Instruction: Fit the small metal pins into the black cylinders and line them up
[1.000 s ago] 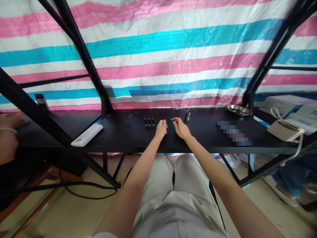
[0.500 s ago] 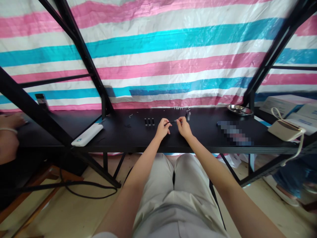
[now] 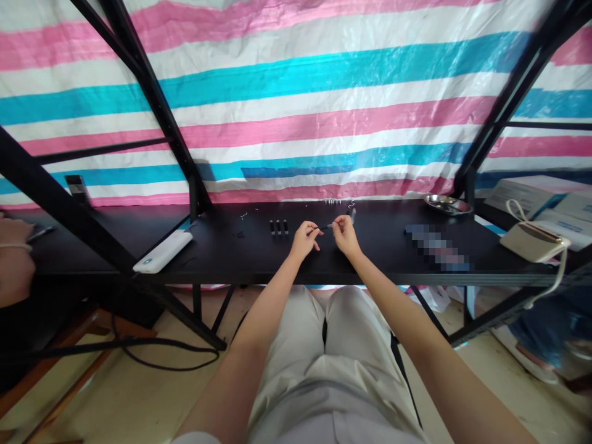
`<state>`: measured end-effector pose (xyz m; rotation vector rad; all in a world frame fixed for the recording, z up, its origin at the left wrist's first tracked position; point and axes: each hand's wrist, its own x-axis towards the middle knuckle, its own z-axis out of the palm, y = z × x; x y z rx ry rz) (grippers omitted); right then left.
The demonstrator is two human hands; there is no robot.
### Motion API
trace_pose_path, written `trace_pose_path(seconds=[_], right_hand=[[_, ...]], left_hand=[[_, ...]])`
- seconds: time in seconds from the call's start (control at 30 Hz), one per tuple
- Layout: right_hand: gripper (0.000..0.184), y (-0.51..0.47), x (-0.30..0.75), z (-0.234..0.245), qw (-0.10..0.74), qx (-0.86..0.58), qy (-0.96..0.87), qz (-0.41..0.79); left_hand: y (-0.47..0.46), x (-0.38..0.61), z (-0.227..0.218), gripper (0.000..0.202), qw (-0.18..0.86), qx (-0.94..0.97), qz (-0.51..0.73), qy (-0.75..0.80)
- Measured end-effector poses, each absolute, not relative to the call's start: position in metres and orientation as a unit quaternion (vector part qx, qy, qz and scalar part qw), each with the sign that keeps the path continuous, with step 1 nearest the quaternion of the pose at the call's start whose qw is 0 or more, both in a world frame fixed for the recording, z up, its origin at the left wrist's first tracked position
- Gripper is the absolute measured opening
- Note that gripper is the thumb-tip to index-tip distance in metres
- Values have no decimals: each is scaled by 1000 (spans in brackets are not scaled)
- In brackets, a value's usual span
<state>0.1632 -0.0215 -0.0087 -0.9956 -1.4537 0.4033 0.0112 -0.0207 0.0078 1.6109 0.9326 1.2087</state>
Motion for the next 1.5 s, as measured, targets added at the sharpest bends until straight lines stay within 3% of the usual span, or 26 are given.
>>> trace_pose_path(seconds=[0.33, 0.57, 0.9, 1.27, 1.5], right_hand=[[18, -22, 162, -9, 623, -417, -632, 194], [22, -23, 163, -8, 620, -429, -628, 192], [30, -29, 161, -1, 539, -470, -679, 166], [14, -32, 159, -5, 417, -564, -712, 6], [20, -32, 160, -4, 455, -488, -744, 34]], left_hand=[[-18, 11, 6, 17, 436, 649, 481, 398], [-17, 9, 5, 31, 391, 639, 502, 433], [-18, 6, 7, 21, 340, 626, 537, 453], [-12, 2, 5, 12, 219, 601, 589, 493], [-19, 6, 9, 13, 343, 646, 521, 440]])
